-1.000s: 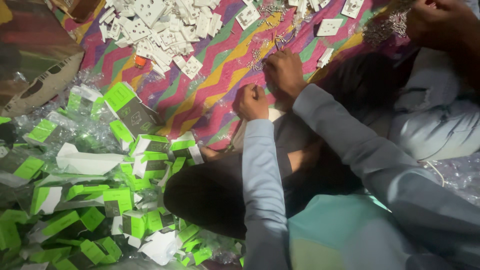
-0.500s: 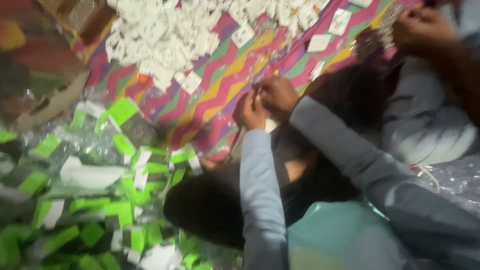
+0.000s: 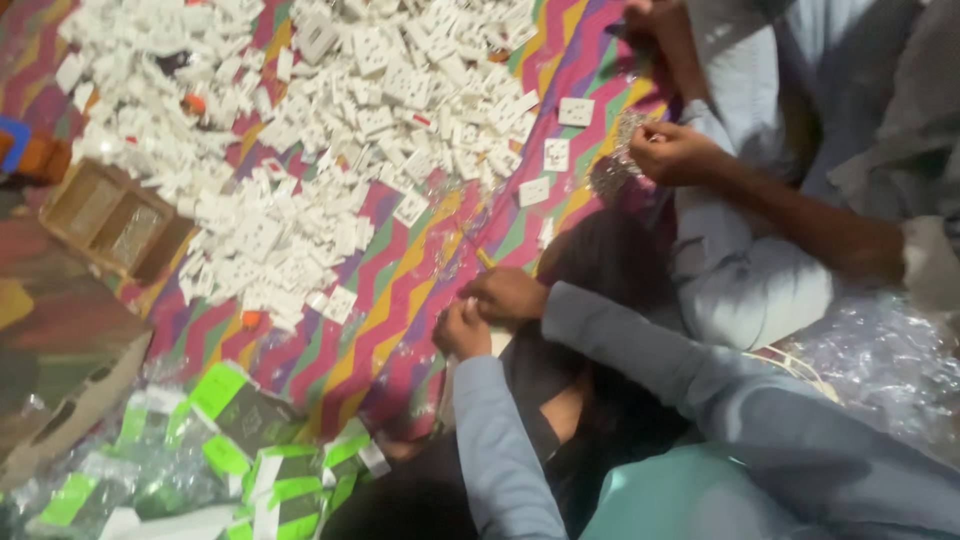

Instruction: The person sits on a floor mat among piles of white electrical switch and socket faceplates and small metal screws, picking up parts and driving screws into the plates by hand to assemble them, placing finished pieces back on the mat. Other workers nearby perform the same assembly on the shared pile of components.

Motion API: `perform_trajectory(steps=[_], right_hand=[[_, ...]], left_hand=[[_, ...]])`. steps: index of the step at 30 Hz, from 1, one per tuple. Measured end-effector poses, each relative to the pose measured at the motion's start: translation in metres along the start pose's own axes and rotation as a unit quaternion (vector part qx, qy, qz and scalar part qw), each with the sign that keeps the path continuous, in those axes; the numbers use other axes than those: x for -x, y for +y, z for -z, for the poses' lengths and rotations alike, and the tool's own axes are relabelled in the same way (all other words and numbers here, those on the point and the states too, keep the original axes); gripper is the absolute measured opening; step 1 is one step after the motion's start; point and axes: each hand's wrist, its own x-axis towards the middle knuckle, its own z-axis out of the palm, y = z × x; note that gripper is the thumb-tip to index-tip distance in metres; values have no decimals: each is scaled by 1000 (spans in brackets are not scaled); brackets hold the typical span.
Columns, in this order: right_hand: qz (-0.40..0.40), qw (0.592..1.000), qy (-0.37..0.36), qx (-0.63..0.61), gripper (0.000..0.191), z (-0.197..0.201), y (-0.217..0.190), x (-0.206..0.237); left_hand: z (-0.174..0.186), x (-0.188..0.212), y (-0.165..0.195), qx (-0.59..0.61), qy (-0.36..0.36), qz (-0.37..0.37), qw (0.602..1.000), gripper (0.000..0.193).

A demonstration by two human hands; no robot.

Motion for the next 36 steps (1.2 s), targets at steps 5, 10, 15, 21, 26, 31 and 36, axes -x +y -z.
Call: perform_trajectory(steps=[5,10,15,21,26,31,36], right_hand=[[-72,994,-38,66,23,1,0,-2],[-75,996,16,41,22,5,-2,-4],[-119,991,-45,39,23,8,-11,-8],[-171,983,-29,-53,29,14,-9,-10],[-145,984,-47,-95,37,13,-7,-11],[-105,989,-21,-100,35,13,-6,-13],[-101,988,-14,-117,31,7,-3,-13]], left_hand=[[-4,4,3,-35,-5,-8,999,14],[-7,1,7,-56,-6,3,998,19],[-9,1,4,-39,-4,25,999,20],[-12,2,4,-3,5,39,999,15],[-8,-2,10,-19,12,39,999,15],[-1,-7,21,20,27,28,999,18],[-3,-13,19,26,58,13,998,25]])
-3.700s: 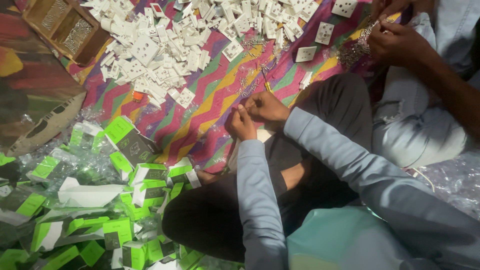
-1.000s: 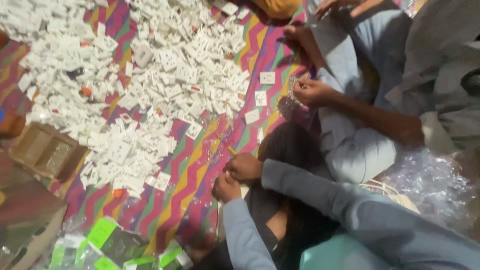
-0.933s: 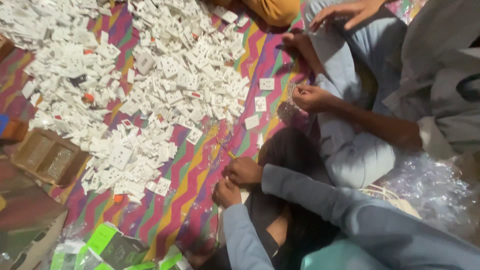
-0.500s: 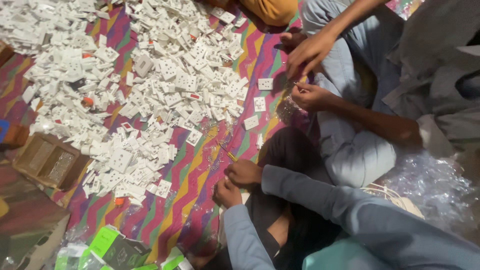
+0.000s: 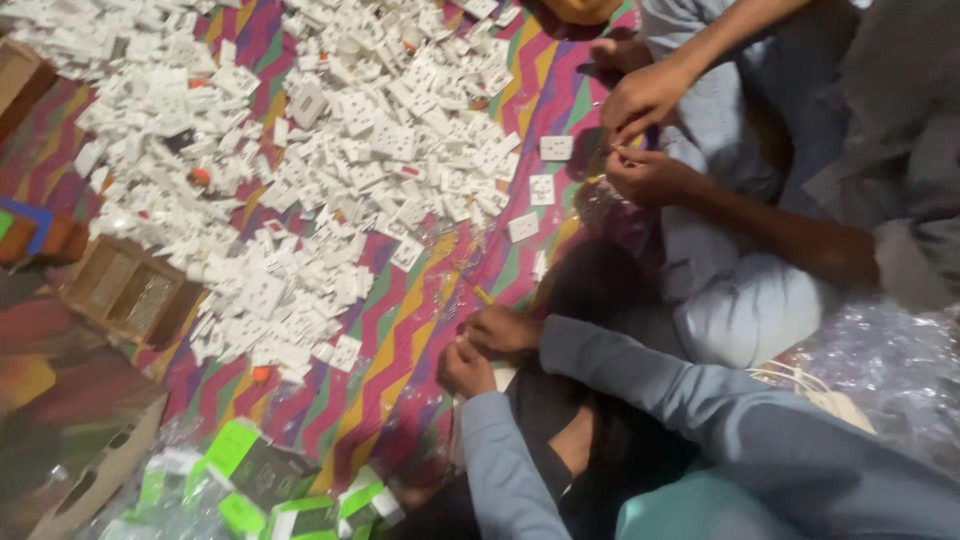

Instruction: The person sits on a floor mat among piles of white electrical switch and socket faceplates and small metal screws, picking up parts and driving screws into the plates by hand to assemble them, placing finished pieces back on the mat. Other workers nearby perform the same assembly on the shared pile of components.

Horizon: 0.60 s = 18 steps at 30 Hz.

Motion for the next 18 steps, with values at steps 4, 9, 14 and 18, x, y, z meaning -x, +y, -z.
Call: perform_trajectory(steps=[4,9,14,18], right_hand=[[55,995,21,-77,27,-8,10,-6],[23,999,26,3,23,-15,20,-12],[-82,978,64,181,31,-6,18,-16],[-78,987,47,131,36,3,10,-19]], left_hand=[[-3,-6,-8,19,3,-25,999,27],[1,-9,-8,54,22,25,998,28],[23,-10,-9,-85,94,54,990,21],[30,-6,-14,-152,7,44,987,19]])
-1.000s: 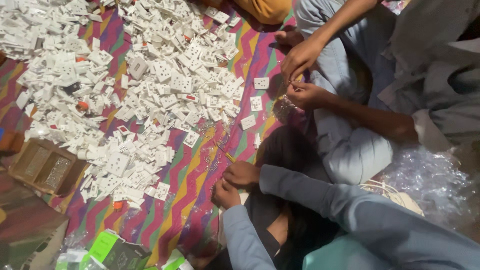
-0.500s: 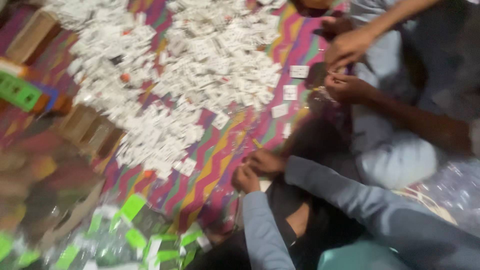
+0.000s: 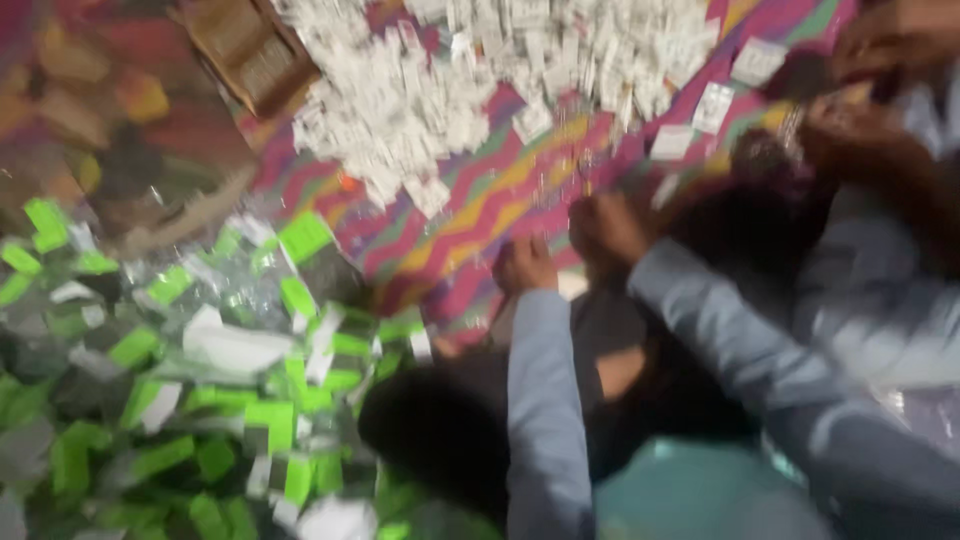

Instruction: The person sits on a floor mat among piles of white electrical switch and socket faceplates and small metal screws, picking up parts and driving screws into the plates by hand to assemble them, placing finished pieces back on the mat. Other workers nearby perform the same assembly on the shared pile of components.

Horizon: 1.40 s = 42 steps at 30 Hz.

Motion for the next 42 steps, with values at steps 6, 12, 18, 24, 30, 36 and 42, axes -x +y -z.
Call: perform_trajectory(steps=[6,12,18,24,30,36,42], right_hand=[[7,990,64,126,31,-4,-14,-8],[51,991,72,105,22,-2,-20,-14],[36,993,27,108,20,-6,-22,-23],[100,986,106,79,15,-16,-17,-23],[-21,960,-12,-278,11,-21,-8,-21],[-76,925,-90,-360,12,-20,-11,-12],[-73,934,-117,-328,13,-22,-8,-17]], left_hand=[[-12,9,-10,24,51,26,998,13],[-16,10,-7,114,22,90,989,15],[-17,9,1,111,17,105,988,14],[-23,10,1,206,-3,125,971,14],[-25,8,5,250,-37,109,961,28],[-22,12,6,280,-29,79,956,25],[-30,13,3,280,9,64,958,18]])
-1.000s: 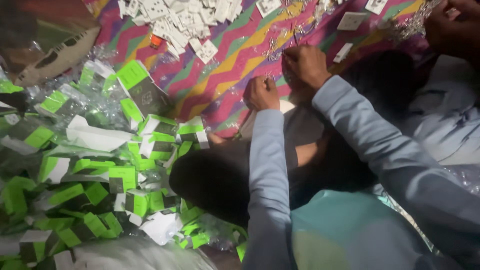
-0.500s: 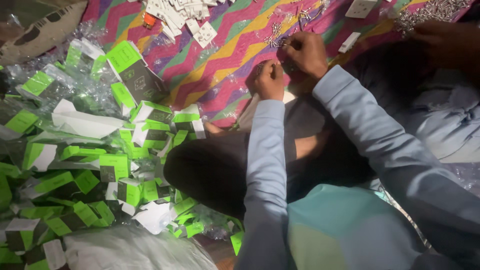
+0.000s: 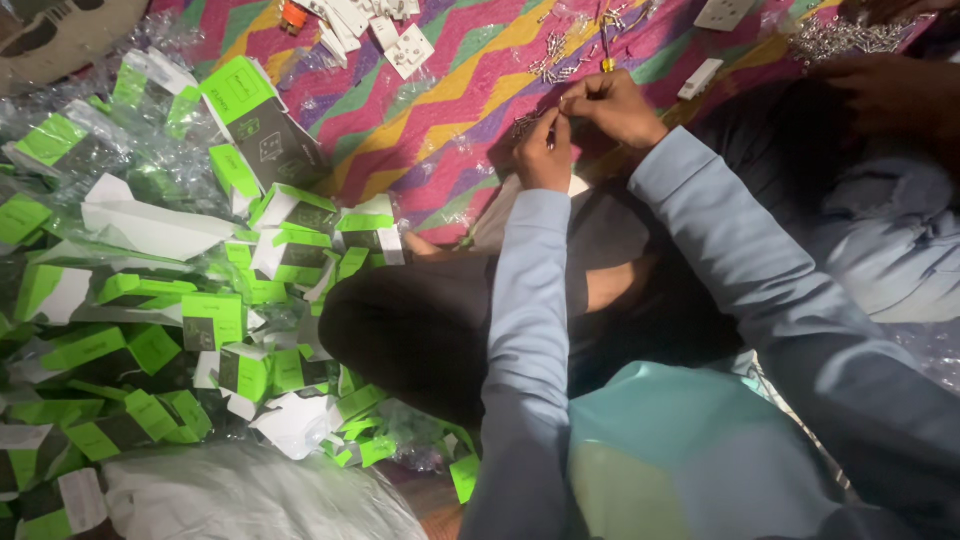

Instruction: The person sits on a floor mat among piles of white electrical switch and socket faceplates and small metal screws, picking up parts and driving screws into the plates by hand to assemble them, placing finished pieces back on the mat. Other workers nearby perform the same assembly on the shared pile of components.

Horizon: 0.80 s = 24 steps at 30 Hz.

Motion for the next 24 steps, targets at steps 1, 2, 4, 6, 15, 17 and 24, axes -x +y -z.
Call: perform_trajectory(steps=[1,2,4,6,15,17,24], right_hand=[[6,1000,-4,0,14,0,1,-1],[9,1000,-4,4,13,1,3,-1],[18,1000,-5,12,11,2,5,-3],[35,999,-8,10,11,2,7,-2],[68,992,-30,100,11,26,6,11],[71,990,-29,120,13,35,6,17],[-1,967,20,254,44,29,15,21]], left_hand=[[0,0,0,6,-3,5,1000,18],[0,1,1,6,-6,10,1000,19],[0,0,3,6,-9,19,1000,19],[1,0,5,23,-20,24,999,19],[-1,2,7,127,-109,110,980,19],[-3,5,6,138,-153,137,969,20],[-2,9,2,37,-141,-7,989,16]])
